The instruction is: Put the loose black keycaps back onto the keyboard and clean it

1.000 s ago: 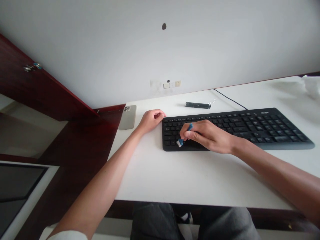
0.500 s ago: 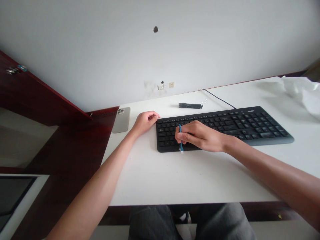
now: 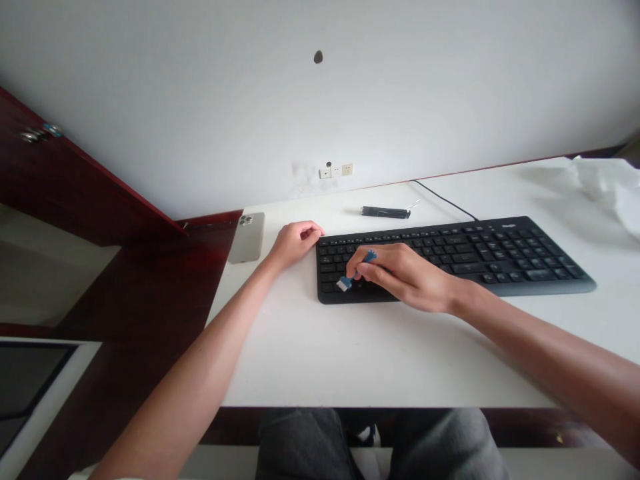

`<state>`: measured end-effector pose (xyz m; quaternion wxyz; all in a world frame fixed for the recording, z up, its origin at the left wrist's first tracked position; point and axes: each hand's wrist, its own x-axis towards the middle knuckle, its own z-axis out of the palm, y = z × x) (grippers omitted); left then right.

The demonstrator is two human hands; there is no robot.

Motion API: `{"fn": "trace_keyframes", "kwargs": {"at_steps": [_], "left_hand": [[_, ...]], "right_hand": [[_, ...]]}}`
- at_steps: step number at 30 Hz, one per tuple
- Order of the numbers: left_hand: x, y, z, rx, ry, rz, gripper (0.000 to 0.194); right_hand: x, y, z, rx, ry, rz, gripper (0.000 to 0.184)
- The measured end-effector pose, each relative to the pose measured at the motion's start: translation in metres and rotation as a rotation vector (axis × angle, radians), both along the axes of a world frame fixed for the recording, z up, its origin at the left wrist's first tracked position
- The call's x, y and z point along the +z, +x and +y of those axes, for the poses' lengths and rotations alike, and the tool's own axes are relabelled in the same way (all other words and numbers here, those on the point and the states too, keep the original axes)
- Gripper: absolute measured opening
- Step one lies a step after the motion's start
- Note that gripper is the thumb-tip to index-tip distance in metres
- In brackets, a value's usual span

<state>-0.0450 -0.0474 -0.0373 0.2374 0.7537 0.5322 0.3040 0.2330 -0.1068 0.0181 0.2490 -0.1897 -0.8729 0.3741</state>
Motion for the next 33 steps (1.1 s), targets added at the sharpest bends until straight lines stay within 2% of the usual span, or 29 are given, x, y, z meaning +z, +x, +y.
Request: {"fn": "trace_keyframes", "kwargs": {"at_steps": [5,10,16,21,26,28,31,33], "left_hand": [[0.000,0.000,0.000,-0.007,0.001,-0.003,0.026],[0.000,0.000,-0.001,0.008,0.002,0.009,0.026],[0.000,0.000,0.000,-0.003,-0.001,-0.003,0.026],[0.000,0.001,0.000,0.006,-0.004,-0.002,0.026],[0.003,0.001,-0.001,-0.002,0.005,0.007,0.026],[0.003,0.000,-0.001,0.000,0.004,0.007,0.026],[0.002,0.000,0.000,0.010,-0.010,0.014,0.026],[0.001,0.001,0.000,0.017,-0.020,0.015,0.026]], "right_hand": [[-0.001,0.000,-0.001,0.103,-0.130,-0.056,0.037],[0.002,0.005,0.003,0.003,-0.105,0.009,0.035],[0.009,0.006,0.002,0.167,-0.138,-0.078,0.032],[0.011,0.010,0.006,-0.003,-0.097,-0.045,0.028],[0.006,0.003,0.000,0.224,-0.200,-0.067,0.028],[0.006,0.006,0.002,0.168,-0.187,-0.040,0.028],[0.009,0.017,0.013,-0.069,-0.111,-0.012,0.035],[0.011,0.021,0.018,-0.110,-0.094,-0.043,0.038]]}}
